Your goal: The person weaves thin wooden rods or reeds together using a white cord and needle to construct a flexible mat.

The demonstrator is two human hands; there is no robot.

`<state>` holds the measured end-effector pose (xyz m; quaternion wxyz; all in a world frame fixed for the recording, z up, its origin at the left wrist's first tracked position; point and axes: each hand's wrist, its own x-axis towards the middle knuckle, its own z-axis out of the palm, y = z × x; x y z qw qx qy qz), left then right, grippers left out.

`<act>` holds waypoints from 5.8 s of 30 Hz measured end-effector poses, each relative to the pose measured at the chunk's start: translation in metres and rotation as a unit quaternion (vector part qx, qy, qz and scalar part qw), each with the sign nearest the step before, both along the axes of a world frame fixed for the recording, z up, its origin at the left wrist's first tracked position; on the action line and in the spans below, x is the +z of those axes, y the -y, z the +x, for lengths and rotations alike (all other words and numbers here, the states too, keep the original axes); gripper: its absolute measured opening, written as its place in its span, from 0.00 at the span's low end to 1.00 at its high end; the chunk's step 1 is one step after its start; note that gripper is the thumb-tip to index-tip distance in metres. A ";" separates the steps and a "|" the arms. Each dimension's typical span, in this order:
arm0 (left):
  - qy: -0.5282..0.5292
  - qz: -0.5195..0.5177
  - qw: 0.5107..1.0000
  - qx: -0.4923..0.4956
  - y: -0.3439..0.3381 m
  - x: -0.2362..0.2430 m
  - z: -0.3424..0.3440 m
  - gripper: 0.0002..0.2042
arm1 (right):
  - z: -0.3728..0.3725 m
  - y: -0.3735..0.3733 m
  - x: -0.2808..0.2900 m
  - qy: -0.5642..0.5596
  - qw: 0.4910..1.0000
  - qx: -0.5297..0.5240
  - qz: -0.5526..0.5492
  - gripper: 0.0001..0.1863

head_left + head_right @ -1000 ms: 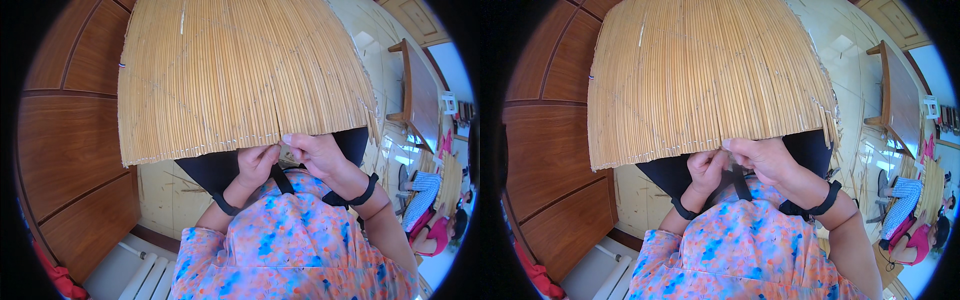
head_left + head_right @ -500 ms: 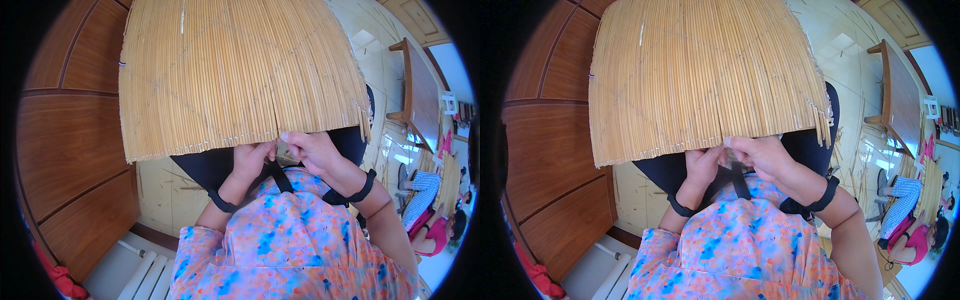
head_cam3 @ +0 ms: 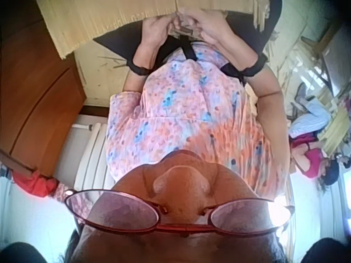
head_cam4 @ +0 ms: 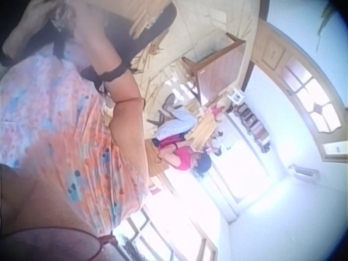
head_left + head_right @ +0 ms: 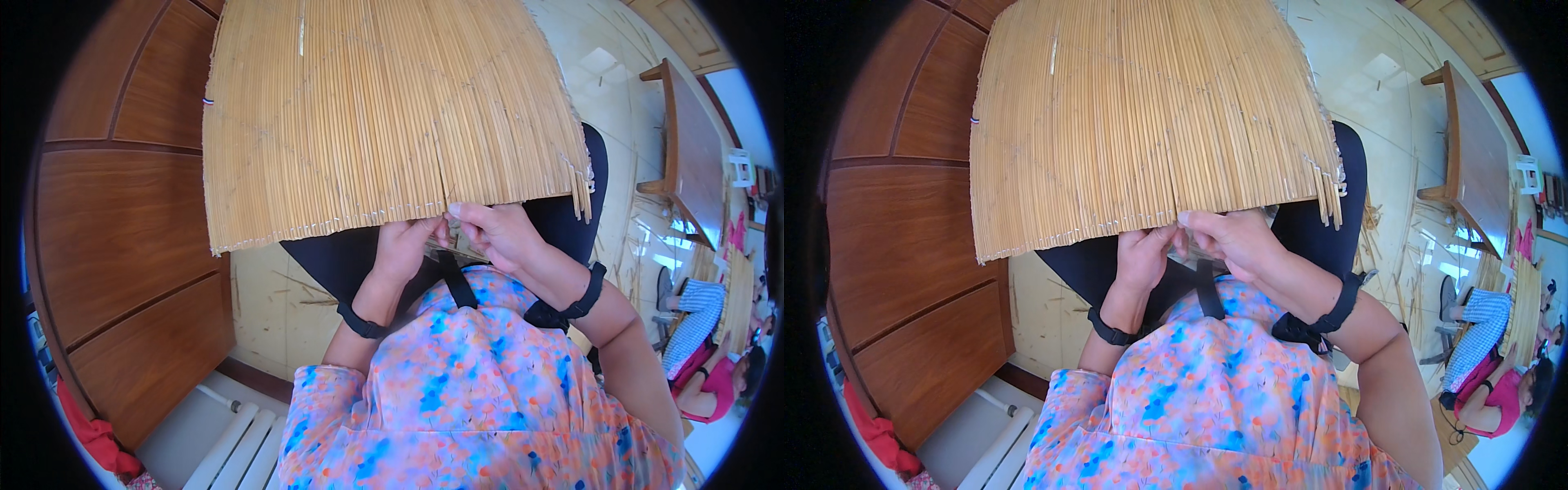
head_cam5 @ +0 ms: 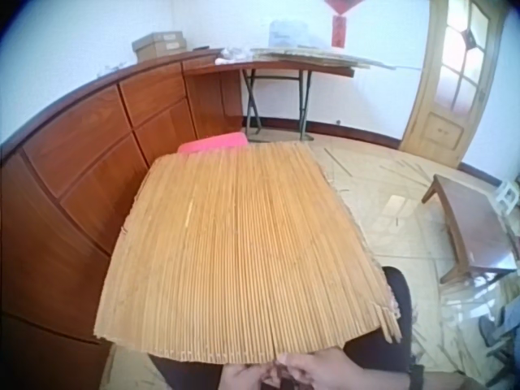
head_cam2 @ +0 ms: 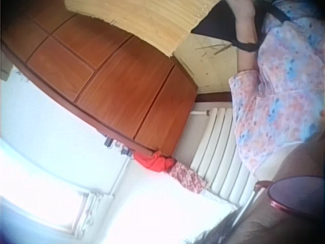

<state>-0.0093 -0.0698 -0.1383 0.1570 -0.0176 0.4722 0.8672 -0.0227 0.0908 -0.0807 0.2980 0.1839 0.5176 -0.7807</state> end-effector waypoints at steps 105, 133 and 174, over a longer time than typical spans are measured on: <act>-0.456 -0.199 0.866 -0.056 -0.015 0.244 -0.128 0.09 | 0.013 0.016 -0.001 -0.004 0.999 -0.047 0.022 0.07; -0.464 -0.556 0.667 -0.175 0.046 0.154 -0.064 0.06 | 0.021 0.002 -0.002 -0.020 0.999 0.004 0.037 0.05; -0.505 -0.666 0.485 -0.257 0.033 0.156 -0.049 0.13 | 0.020 0.008 -0.002 -0.028 0.999 -0.039 0.026 0.07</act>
